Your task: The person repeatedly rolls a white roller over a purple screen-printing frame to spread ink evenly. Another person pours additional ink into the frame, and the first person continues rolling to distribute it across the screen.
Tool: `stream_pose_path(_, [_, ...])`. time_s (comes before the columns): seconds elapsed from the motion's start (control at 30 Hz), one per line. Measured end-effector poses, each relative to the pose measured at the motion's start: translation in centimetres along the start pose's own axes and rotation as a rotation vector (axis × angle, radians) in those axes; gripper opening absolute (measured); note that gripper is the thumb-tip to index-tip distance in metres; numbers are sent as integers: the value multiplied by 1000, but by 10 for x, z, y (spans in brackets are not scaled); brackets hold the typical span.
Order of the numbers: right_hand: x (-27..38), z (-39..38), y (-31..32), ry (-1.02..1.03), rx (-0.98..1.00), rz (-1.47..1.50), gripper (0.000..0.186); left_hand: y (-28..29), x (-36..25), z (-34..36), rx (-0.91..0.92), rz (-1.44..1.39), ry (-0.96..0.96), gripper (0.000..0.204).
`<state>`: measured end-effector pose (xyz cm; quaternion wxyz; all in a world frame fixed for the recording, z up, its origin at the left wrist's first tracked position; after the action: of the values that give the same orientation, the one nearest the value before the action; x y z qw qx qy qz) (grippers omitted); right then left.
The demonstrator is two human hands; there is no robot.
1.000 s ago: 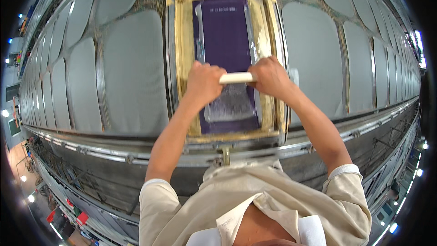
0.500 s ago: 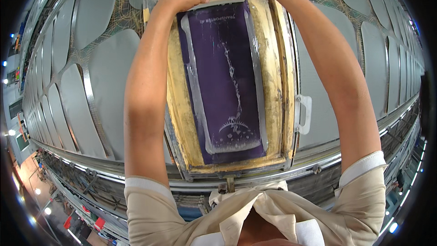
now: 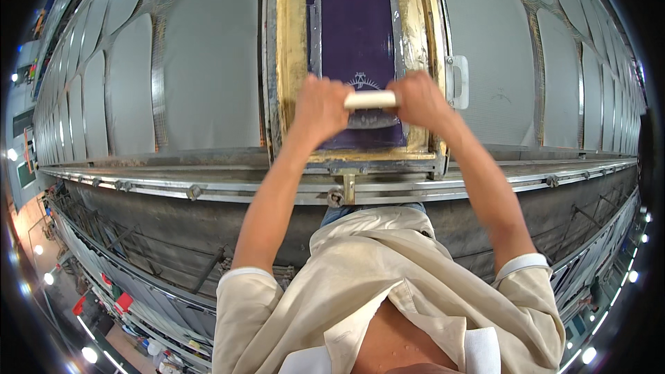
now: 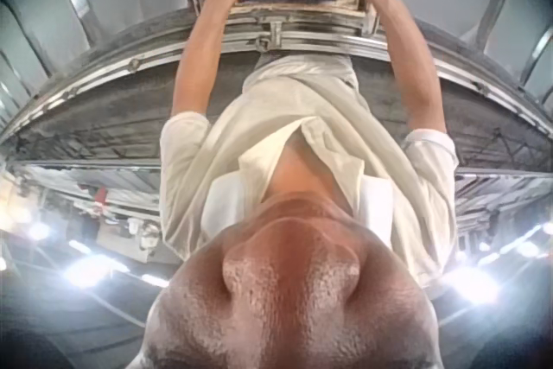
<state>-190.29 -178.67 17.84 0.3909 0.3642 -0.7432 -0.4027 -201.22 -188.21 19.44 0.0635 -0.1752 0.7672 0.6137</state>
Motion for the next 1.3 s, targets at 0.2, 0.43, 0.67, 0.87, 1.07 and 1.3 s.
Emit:
stream_pose_path(0.2, [17, -43, 54, -21, -152, 576, 64, 2, -14, -81, -300, -30, 17, 23])
stream_pose_path(0.43, [-272, -29, -65, -614, -699, 675, 47, -53, -42, -54, -287, 71, -26, 5])
stream_pose_path(0.67, [-263, -41, 25, -612, -821, 677, 37, -13, -45, -77, -324, -8, 34, 8])
stream_pose_path(0.87, [-99, 1, 20, -596, -857, 1004, 25, 5, 62, -117, -292, 77, 175, 13])
stream_pose_path(1.07, [37, 84, -20, -538, -766, 1175, 24, 39, 201, -198, -261, 111, 148, 17])
stream_pose_path(1.3, [75, 103, -33, -620, -743, 1075, 22, 44, 225, -227, -233, 164, 44, 15])
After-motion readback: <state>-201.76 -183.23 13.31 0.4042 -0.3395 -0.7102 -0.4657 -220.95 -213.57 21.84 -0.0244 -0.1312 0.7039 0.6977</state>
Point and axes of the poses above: each hand's wrist, its own z-axis towards the middle knuckle, its own y-axis out of the back of the hand, x = y × z, the point moved 9 cm from there along z, towards the middle knuckle, and after that the axes turned 3 degrees about -y, right-handed, at the moved point
